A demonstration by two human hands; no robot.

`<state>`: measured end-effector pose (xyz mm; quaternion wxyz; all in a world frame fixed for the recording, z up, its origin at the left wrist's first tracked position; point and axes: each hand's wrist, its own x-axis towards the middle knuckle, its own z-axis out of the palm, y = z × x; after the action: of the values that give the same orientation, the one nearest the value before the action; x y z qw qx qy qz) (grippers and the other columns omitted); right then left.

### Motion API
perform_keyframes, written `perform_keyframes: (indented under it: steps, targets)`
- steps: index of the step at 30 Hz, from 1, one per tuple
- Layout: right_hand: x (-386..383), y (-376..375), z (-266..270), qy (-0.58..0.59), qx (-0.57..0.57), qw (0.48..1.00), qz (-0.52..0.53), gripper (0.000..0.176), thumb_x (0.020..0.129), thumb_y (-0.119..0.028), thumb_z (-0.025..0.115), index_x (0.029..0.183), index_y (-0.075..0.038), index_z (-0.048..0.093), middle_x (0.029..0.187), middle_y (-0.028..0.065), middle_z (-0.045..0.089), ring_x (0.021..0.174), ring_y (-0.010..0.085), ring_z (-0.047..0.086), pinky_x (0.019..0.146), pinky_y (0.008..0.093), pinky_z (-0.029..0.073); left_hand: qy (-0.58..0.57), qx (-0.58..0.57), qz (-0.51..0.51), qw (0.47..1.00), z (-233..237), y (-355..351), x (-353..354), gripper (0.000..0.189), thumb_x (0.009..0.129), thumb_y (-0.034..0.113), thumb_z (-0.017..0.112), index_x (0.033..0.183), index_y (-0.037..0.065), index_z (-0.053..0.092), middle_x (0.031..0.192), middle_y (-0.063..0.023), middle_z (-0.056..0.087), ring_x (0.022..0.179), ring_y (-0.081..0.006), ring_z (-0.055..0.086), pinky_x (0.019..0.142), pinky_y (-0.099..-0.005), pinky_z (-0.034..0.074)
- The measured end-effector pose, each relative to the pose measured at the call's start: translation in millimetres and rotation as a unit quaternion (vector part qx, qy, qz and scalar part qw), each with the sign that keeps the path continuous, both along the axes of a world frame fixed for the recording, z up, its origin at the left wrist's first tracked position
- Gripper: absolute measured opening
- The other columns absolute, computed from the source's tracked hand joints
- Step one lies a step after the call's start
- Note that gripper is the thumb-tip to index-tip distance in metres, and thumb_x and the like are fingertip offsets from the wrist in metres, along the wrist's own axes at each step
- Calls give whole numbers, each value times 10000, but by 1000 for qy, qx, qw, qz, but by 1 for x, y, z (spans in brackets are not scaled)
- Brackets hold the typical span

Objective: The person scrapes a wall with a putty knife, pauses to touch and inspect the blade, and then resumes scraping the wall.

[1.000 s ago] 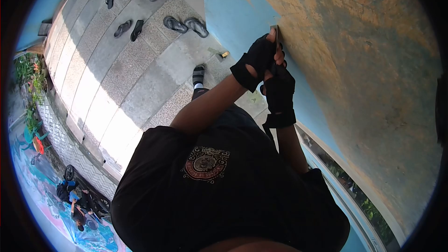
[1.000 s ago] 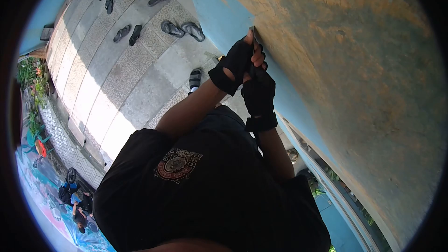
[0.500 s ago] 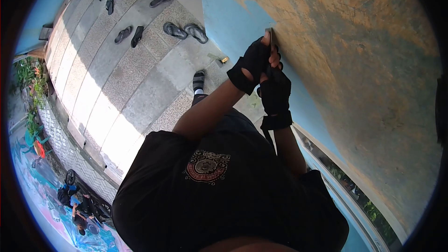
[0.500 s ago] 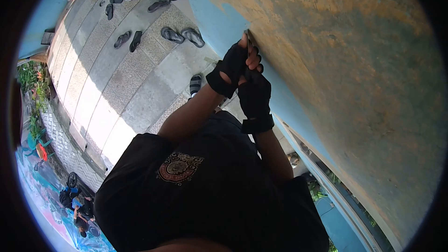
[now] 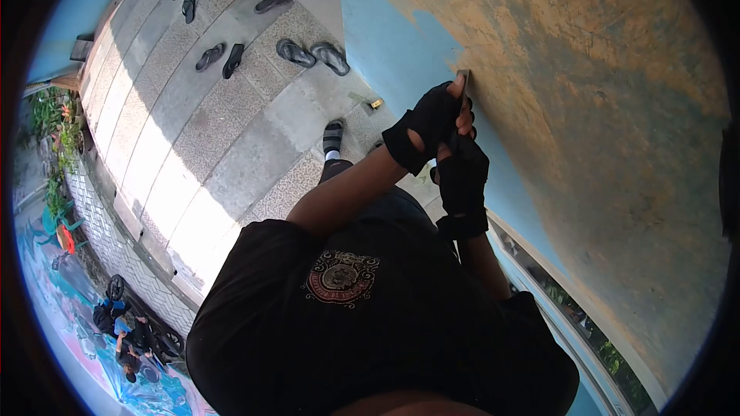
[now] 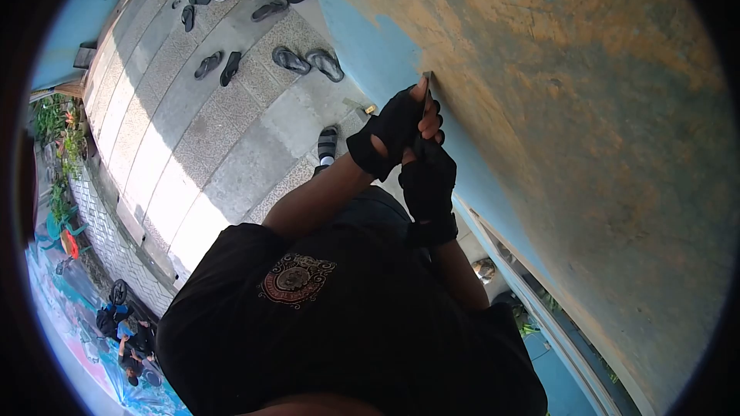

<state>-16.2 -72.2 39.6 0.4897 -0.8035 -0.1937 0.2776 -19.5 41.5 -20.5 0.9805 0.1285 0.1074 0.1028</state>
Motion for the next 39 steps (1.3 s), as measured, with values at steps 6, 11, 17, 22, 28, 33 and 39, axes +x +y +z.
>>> perform_keyframes:
  steps: [6,11,17,22,28,33,39]
  targets:
    - [7,5,-8,-32,-2,999,36,109,884,-86,619,975,-29,638,608,-1,536,493,80,498,464,267,388,11,-9,54,998,-1,5,1,437,981,501,475,781,113,466,591,-32,470,569,-197,523,627,-387,503]
    - [18,8,-32,-141,-23,987,70,132,886,-87,618,1001,-29,646,604,2,538,484,81,486,463,274,389,-9,-21,72,997,-17,14,7,449,974,514,481,791,104,458,587,-37,467,561,-199,516,631,-388,501]
    - [16,8,-22,3,47,999,6,77,880,-87,615,937,-38,629,611,-12,523,485,77,480,455,266,373,47,17,39,998,2,8,6,448,978,536,449,767,141,468,559,-12,413,532,-182,473,617,-392,486]
    - [20,17,-31,-16,0,999,42,75,882,-92,614,934,-39,620,618,-22,505,479,67,461,447,257,355,30,-21,77,996,-8,15,8,450,982,525,451,767,130,445,571,-26,427,548,-192,491,608,-390,485]
    - [25,19,-40,-105,29,991,79,91,874,-96,618,941,-34,621,601,-23,499,477,70,467,451,265,372,33,-38,80,996,-10,20,8,453,980,518,462,770,117,456,572,-38,450,542,-203,506,601,-397,499]
    - [11,3,-24,-76,-3,996,52,86,870,-91,609,930,-31,621,570,-4,505,469,79,488,449,276,383,11,-70,57,996,-1,9,3,445,984,504,466,759,119,458,575,-37,453,552,-206,508,614,-393,493]
    - [22,20,-34,-122,17,988,88,77,864,-100,613,883,-25,607,561,19,515,452,106,501,445,290,395,50,-3,117,992,-10,30,13,453,982,544,426,767,145,433,543,-21,386,506,-191,430,593,-397,470]
